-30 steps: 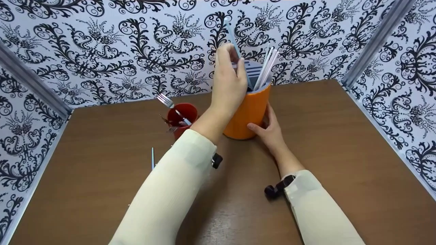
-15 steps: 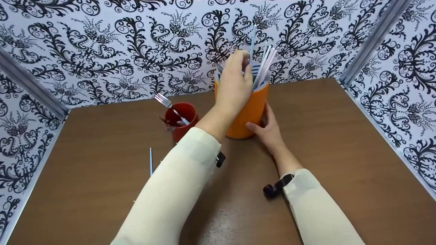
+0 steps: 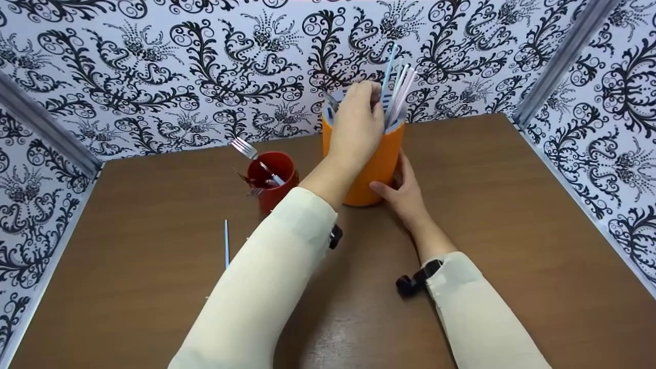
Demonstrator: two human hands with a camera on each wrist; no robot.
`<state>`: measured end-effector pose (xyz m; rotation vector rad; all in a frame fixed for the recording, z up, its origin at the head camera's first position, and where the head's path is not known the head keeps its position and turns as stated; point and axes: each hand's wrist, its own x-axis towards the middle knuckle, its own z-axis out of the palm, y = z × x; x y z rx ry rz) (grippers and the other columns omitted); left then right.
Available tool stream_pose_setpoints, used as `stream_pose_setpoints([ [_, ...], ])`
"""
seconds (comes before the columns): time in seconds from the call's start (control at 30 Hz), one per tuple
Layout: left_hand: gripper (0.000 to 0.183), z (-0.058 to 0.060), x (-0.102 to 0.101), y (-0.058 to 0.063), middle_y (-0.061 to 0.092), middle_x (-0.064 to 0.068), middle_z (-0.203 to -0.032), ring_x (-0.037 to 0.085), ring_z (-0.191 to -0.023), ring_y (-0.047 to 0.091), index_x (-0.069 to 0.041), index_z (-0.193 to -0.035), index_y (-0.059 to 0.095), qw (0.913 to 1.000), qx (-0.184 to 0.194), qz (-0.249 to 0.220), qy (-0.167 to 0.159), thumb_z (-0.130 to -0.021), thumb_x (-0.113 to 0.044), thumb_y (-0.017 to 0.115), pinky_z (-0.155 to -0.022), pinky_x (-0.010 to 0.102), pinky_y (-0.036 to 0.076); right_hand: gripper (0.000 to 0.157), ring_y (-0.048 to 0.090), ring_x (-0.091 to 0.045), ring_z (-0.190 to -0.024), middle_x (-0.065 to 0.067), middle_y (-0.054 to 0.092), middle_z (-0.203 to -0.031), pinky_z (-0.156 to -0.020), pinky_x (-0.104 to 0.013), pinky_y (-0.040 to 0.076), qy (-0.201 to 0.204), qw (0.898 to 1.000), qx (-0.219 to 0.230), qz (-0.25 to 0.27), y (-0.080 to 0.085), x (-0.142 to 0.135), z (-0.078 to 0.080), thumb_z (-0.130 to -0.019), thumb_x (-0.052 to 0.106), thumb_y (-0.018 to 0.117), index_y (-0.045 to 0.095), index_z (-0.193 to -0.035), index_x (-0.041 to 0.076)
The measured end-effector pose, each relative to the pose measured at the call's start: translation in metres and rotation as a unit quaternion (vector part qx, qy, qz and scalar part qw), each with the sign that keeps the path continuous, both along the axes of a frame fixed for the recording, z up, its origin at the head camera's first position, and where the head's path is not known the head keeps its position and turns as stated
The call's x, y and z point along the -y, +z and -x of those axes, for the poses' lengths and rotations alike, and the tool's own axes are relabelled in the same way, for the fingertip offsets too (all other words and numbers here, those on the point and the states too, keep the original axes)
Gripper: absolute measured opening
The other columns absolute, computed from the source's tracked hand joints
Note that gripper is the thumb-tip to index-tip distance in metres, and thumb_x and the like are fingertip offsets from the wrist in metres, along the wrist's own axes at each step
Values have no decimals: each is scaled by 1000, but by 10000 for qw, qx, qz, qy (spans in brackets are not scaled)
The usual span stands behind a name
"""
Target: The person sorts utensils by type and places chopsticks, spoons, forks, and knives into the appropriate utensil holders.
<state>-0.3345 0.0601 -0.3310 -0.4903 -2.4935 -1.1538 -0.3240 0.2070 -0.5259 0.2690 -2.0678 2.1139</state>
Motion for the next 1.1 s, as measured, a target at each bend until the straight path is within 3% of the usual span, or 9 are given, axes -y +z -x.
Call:
stream_pose_setpoints([
  [0.3,24,0,1,0,64,5,-124,15,-114,60,-9,-129,63,9999,114,50,-57,-106,-9,56,-103,21,48,99,39,-14,-150,6,31,-169,-127,-39,30,-77,9996,-19,-270,1,-2,0,-90,25,80,18,-167,24],
  [0.53,24,-6,2,-3,62,4,-125,14,-115,58,-9,-128,63,9995,78,-182,-261,-105,-7,56,-103,16,46,101,36,-17,-153,2,29,-170,-129,-40,27,-72,9997,-57,-216,2,-2,2,-89,22,82,17,-167,22],
  [0.9,24,-15,17,-18,64,10,-124,20,-119,58,-4,-125,65,9939,-877,-536,-397,-102,-5,60,-108,21,44,100,33,-24,-154,-8,26,-172,-129,-44,25,27,9999,96,-74,26,5,-15,-91,13,78,14,-167,11],
  [1.1,22,-23,32,-34,63,14,-122,23,-119,56,1,-121,65,9845,-1381,-981,-460,-100,-3,62,-111,18,42,98,35,-25,-154,-8,28,-171,-129,-45,26,45,9999,81,61,15,4,-9,-92,10,76,13,-167,12],
])
